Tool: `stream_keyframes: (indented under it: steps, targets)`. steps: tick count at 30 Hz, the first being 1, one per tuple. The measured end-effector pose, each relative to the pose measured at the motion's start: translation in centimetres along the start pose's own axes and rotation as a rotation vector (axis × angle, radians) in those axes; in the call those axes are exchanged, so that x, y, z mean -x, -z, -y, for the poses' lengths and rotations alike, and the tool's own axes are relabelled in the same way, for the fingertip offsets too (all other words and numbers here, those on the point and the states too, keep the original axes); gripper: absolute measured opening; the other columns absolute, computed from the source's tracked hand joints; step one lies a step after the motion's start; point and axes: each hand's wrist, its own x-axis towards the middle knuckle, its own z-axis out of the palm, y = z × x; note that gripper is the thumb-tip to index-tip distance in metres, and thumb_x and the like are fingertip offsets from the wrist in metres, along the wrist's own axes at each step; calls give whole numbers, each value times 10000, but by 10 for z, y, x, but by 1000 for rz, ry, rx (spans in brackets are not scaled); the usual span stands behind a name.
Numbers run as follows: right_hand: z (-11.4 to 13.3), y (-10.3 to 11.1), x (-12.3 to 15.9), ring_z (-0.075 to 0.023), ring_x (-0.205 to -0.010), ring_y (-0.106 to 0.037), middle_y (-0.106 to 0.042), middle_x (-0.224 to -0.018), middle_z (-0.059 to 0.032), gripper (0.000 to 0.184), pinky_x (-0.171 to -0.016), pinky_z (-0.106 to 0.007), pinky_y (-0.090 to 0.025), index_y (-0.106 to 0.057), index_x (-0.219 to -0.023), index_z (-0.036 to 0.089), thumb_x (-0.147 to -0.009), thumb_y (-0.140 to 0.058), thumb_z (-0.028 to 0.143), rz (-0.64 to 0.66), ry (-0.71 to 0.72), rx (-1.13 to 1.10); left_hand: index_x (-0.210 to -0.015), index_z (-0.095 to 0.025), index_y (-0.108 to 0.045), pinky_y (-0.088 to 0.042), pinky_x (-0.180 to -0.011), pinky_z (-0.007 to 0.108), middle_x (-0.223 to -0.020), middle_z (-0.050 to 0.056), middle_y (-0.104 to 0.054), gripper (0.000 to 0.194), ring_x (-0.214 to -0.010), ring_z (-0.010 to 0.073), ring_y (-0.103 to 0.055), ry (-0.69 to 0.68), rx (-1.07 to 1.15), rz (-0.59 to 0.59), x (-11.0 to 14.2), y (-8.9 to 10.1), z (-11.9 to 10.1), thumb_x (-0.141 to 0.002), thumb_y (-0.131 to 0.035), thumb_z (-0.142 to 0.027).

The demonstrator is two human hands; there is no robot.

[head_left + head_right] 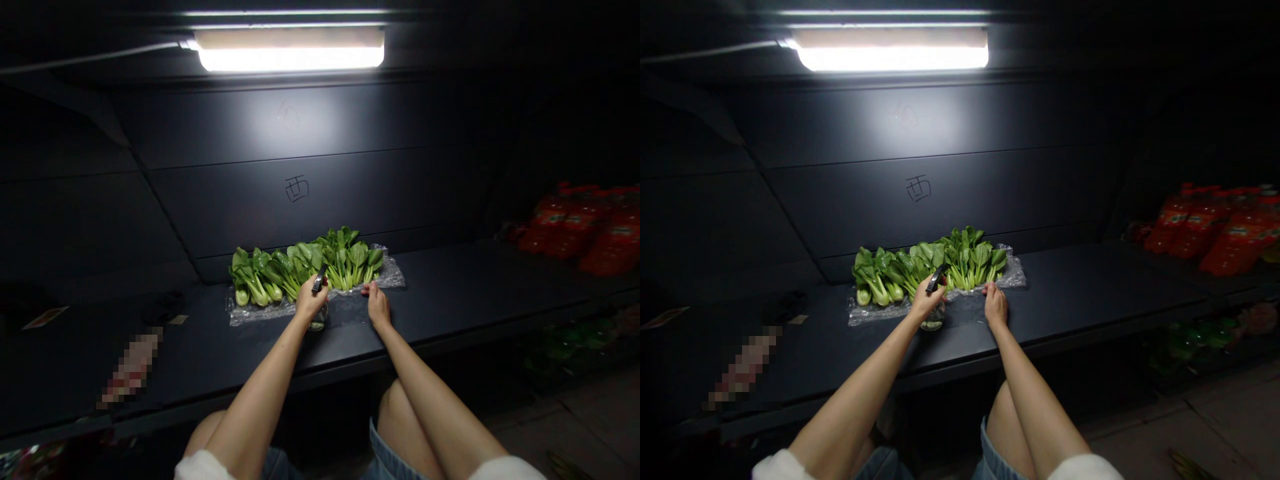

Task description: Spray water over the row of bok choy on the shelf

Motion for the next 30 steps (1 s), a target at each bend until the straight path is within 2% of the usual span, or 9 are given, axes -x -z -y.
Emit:
stream_keyframes:
  steps: [8,17,21,26,30]
  targets:
    - [1,2,1,-244,-1007,-697,-767,-957,-152,663,-928,-314,-460,-736,-1015,138,-981,-167,477,15,-9,-3,-909,-196,-609,-494,-629,243,-776,-2,-644,187,-647,141,-623,-11,29,-115,-2,-1,9,-725,-581,-222]
    - [3,2,2,-249,-998,-699,-767,-956,-153,687,-924,-315,-460,-738,-997,134,-982,-165,511,14,-21,-30,-932,-198,-581,-474,-727,269,-832,-3,-623,272,-767,154,-595,-102,-141,-22,-6,6,10,-683,-664,-272]
    - [2,2,1,-229,-990,-702,-770,-950,-136,654,-907,-292,-466,-742,-984,158,-983,-181,494,9,-18,-25,-929,-207,-568,-458,-763,278,-850,0,-628,247,-792,163,-595,-106,-191,-50,-5,7,11,-695,-635,-249]
    - [2,2,2,-241,-983,-704,-771,-946,-147,698,-902,-307,-470,-746,-973,148,-980,-164,535,8,-17,-37,-879,-219,-582,-450,-724,268,-791,0,-628,165,-759,170,-601,-80,-259,-92,-2,2,7,-716,-607,-233]
    - [3,2,2,-250,-979,-706,-769,-942,-156,727,-899,-315,-468,-746,-958,146,-973,-151,563,6,-22,-43,-905,-213,-599,-474,-714,264,-807,5,-651,189,-759,168,-628,-73,-244,-98,-1,3,6,-717,-608,-216]
